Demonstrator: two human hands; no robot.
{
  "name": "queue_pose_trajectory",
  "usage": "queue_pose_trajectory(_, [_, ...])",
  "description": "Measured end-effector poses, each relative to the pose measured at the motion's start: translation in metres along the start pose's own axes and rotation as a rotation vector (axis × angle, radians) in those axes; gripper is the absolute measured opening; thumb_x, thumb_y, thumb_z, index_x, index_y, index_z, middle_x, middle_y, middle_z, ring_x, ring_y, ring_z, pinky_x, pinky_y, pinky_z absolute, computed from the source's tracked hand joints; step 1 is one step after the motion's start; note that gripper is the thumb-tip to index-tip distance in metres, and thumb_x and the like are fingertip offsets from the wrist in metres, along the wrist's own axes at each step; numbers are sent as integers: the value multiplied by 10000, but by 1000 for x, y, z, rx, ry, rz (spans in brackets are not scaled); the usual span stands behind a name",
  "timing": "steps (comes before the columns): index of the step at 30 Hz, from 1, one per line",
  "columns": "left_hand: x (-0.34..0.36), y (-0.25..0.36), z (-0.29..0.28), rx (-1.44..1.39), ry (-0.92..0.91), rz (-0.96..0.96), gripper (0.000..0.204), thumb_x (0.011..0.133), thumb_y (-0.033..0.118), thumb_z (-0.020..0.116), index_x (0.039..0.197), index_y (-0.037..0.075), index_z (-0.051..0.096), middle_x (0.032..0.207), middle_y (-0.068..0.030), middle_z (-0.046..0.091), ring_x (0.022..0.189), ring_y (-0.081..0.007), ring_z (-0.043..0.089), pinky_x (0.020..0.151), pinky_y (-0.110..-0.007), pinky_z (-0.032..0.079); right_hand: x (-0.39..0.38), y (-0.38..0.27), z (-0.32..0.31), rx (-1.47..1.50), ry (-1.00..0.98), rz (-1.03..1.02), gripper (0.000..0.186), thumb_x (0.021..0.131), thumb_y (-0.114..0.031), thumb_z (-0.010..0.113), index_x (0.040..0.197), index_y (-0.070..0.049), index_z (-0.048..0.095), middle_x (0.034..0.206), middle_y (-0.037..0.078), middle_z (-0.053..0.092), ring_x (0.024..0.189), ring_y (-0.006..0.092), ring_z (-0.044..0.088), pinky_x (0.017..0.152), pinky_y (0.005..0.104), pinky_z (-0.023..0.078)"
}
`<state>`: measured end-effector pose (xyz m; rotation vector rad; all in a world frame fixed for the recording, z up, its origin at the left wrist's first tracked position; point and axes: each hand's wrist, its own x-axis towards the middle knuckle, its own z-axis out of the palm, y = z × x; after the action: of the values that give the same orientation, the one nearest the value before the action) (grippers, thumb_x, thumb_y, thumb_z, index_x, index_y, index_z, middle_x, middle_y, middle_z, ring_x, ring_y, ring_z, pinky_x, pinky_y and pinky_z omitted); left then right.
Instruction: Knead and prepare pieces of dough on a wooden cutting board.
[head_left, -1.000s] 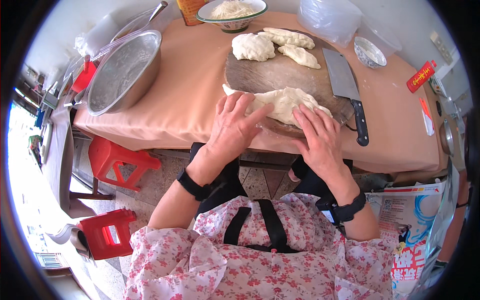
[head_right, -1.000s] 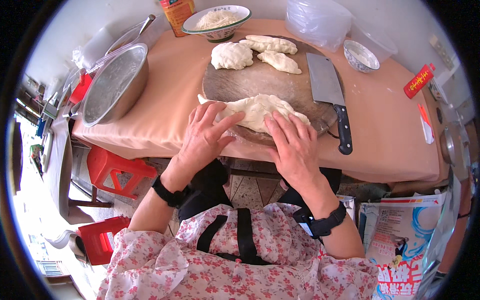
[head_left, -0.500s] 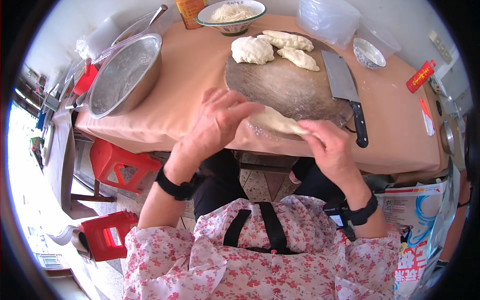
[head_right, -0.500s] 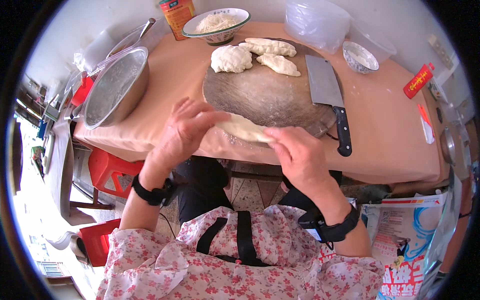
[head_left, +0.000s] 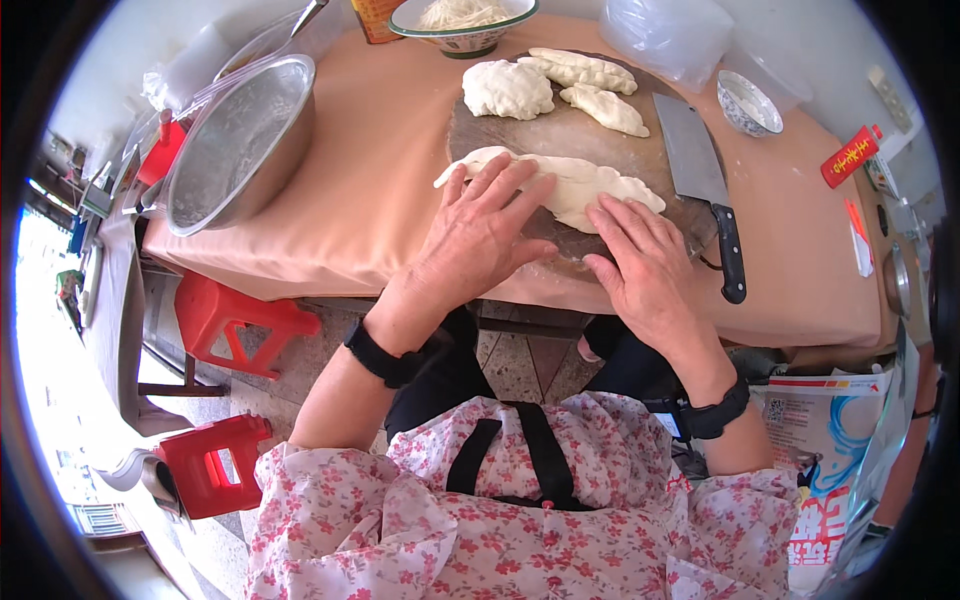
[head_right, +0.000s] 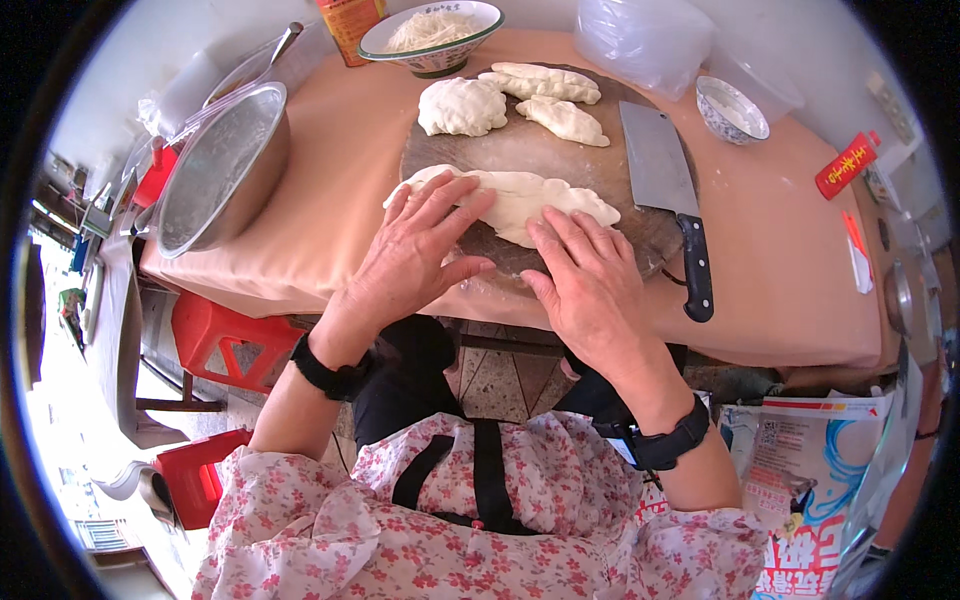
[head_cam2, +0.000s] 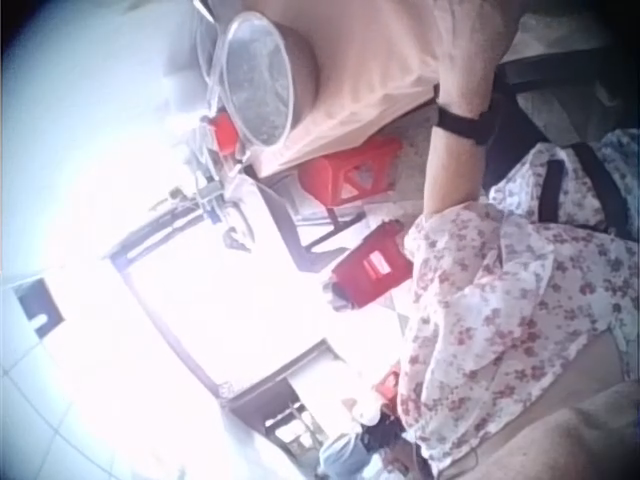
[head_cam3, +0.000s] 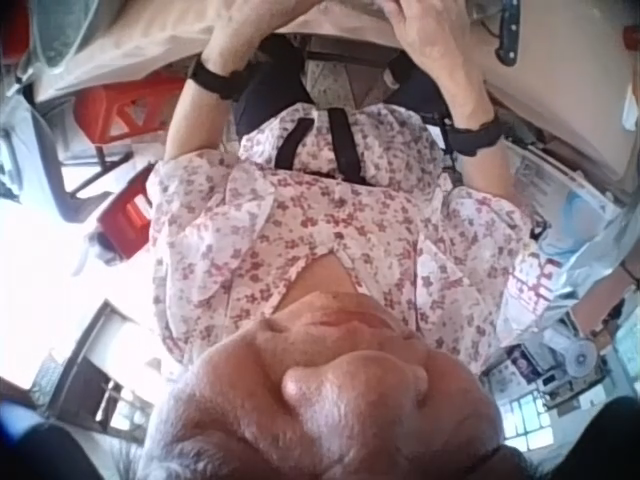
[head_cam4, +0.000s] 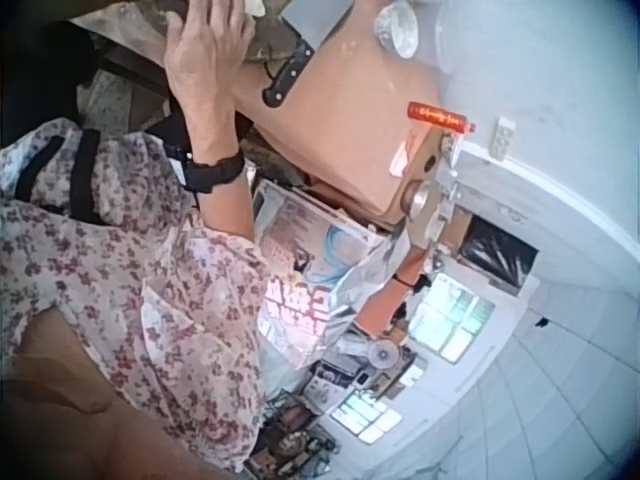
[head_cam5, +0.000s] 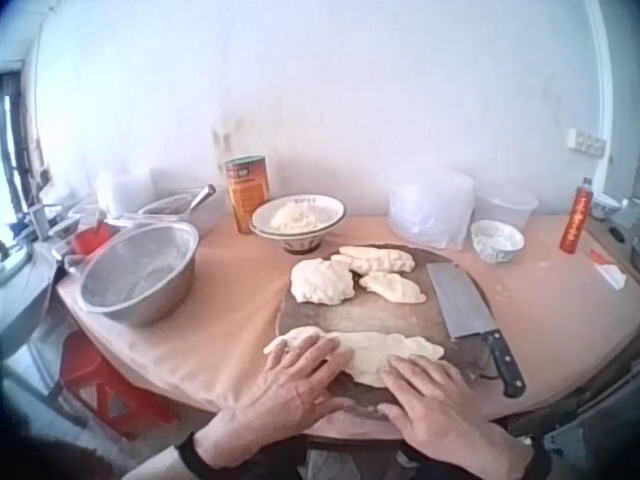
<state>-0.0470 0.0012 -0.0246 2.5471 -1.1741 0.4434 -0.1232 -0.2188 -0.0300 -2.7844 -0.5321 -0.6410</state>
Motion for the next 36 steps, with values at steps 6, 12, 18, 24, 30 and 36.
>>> queue_pose_trajectory(6, [14, -1, -5, 6, -90, -72, 694, 872, 534, 623, 1410, 122, 472, 1439, -136, 449, 1379, -375, 366, 1102, -566, 312, 15, 9, 3, 72, -64, 48, 441, 952, -304, 574, 1319, -61, 551, 1370, 159, 542, 1281, 381, 481, 1061, 516, 361])
queue_pose_trajectory(12, [44, -17, 10, 70, -75, -118, 716, 880, 573, 586, 1407, 103, 469, 1460, -142, 436, 1385, -375, 357, 1099, -581, 312, 49, 37, 20, 85, -60, 73, 441, 976, -346, 533, 1316, -68, 564, 1382, 158, 541, 1315, 380, 461, 1079, 507, 353])
queue_pose_trajectory(18, [59, -24, 19, 60, -95, -151, 753, 858, 603, 598, 1407, 105, 467, 1479, -152, 408, 1397, -365, 336, 1084, -627, 292, 65, 50, 27, 65, -70, 97, 446, 967, -358, 550, 1316, -82, 572, 1374, 150, 552, 1304, 367, 478, 1076, 467, 373])
queue_pose_trajectory(24, [46, -22, 24, 41, -20, -123, 824, 797, 654, 633, 1385, 95, 493, 1436, -169, 439, 1373, -376, 353, 1076, -622, 277, 61, 49, 31, 73, -16, 69, 467, 946, -342, 584, 1314, -55, 567, 1354, 169, 562, 1286, 381, 490, 1065, 454, 387])
queue_pose_trajectory(30, [34, -7, 15, -28, -42, -125, 821, 802, 628, 653, 1388, 75, 495, 1462, -179, 414, 1381, -396, 336, 1119, -565, 271, 38, 43, 25, 53, 13, 36, 507, 913, -336, 628, 1311, -28, 560, 1353, 181, 553, 1266, 381, 494, 1060, 459, 385])
queue_pose_trajectory(36, [11, 4, 15, -14, -2, -75, 859, 800, 639, 647, 1401, 51, 473, 1460, -184, 417, 1379, -404, 337, 1127, -556, 261, 16, 22, 13, 23, 14, 36, 517, 910, -349, 632, 1302, -20, 561, 1356, 183, 546, 1257, 388, 490, 1056, 468, 378])
